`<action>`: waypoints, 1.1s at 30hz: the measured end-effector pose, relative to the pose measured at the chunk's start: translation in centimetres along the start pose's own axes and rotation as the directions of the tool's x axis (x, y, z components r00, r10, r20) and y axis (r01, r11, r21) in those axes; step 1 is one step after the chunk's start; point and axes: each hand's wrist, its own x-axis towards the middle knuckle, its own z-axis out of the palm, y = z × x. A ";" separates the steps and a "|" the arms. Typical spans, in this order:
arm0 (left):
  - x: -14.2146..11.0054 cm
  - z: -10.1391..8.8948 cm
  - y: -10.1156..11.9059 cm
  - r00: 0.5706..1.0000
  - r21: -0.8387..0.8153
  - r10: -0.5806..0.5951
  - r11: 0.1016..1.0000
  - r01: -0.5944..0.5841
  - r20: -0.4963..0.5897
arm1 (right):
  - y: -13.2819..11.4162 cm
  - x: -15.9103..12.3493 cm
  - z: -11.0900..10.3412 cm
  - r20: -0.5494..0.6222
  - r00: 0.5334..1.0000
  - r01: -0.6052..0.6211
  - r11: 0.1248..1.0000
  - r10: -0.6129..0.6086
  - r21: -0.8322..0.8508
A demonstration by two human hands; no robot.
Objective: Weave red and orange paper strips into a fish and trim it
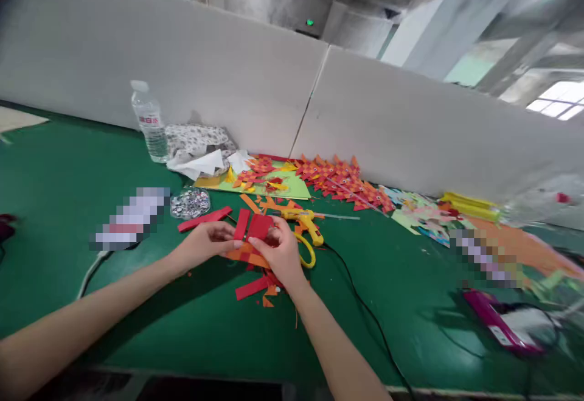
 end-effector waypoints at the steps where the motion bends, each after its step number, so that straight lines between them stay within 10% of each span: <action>1: 0.0 -0.1 -0.1 1.000 -0.003 -0.002 1.000 0.002 0.006 | 0.0 0.1 0.0 -0.002 1.000 -0.002 1.000 0.002 -0.006; 33: -0.5 0.2 0.1 0.991 -0.094 -0.115 0.988 0.121 0.066 | -0.4 0.0 0.1 -0.017 0.999 -0.029 0.995 0.027 -0.091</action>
